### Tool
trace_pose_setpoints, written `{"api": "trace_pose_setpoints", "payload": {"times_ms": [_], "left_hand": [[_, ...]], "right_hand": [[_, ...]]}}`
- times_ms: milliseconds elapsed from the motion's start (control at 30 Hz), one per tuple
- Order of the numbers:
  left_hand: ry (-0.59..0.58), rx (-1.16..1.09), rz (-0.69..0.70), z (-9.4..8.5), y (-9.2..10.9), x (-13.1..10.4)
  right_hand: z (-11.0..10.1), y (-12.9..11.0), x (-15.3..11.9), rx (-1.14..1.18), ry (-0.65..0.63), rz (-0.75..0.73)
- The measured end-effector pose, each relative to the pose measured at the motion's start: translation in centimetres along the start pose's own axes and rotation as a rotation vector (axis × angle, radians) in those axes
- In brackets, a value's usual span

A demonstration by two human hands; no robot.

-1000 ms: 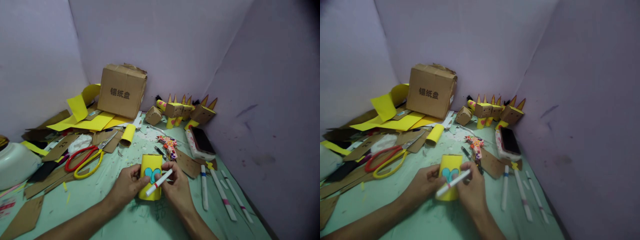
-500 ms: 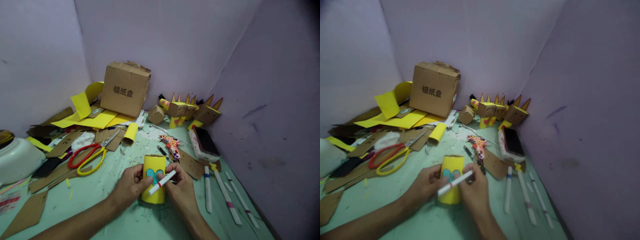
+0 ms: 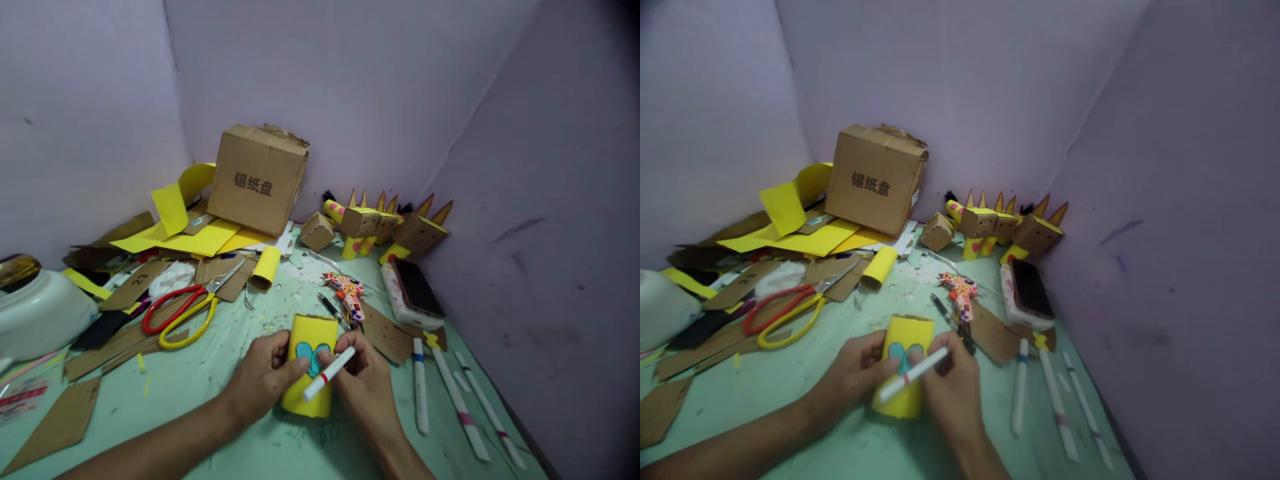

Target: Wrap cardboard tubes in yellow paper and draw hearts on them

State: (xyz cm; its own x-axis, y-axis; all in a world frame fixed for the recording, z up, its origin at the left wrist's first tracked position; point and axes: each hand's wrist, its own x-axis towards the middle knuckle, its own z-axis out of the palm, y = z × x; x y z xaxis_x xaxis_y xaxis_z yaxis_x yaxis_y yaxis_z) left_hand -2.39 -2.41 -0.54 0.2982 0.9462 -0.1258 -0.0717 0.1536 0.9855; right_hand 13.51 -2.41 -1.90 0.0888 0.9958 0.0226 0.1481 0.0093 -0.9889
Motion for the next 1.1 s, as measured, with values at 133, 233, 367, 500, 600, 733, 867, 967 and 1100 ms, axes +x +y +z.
{"api": "trace_pose_setpoints", "payload": {"times_ms": [133, 233, 367, 500, 600, 733, 867, 967, 1100], "left_hand": [[-0.009, -0.036, -0.008, 0.0, 0.0, 0.1], [0.017, -0.025, -0.033, 0.0, 0.0, 0.0], [0.069, 0.020, -0.039, 0.2, 0.2, -0.3], [0.078, 0.034, -0.039, 0.3, 0.3, -0.5], [0.091, 0.072, -0.001, 0.3, 0.1, -0.5], [0.098, 0.081, 0.027, 0.4, -0.2, -0.5], [0.090, 0.071, 0.030, 0.4, -0.2, -0.6], [0.091, 0.057, 0.029, 0.4, 0.0, -0.5], [0.084, 0.039, 0.002, 0.5, 0.1, -0.4]], "right_hand": [[0.0, -0.1, -0.1, -0.005, -0.014, -0.016], [0.0, -0.3, -0.3, -0.012, -0.020, -0.025], [0.2, -0.4, -0.5, -0.066, 0.005, -0.066], [0.5, -0.5, -0.7, -0.107, 0.008, -0.087], [0.7, -0.8, -1.0, -0.107, 0.047, -0.102], [0.7, -0.9, -1.1, -0.098, 0.056, -0.131], [0.5, -0.7, -0.9, -0.110, 0.039, -0.141], [0.4, -0.5, -0.8, -0.116, 0.015, -0.145], [0.5, -0.8, -0.8, -0.107, 0.015, -0.114]]}}
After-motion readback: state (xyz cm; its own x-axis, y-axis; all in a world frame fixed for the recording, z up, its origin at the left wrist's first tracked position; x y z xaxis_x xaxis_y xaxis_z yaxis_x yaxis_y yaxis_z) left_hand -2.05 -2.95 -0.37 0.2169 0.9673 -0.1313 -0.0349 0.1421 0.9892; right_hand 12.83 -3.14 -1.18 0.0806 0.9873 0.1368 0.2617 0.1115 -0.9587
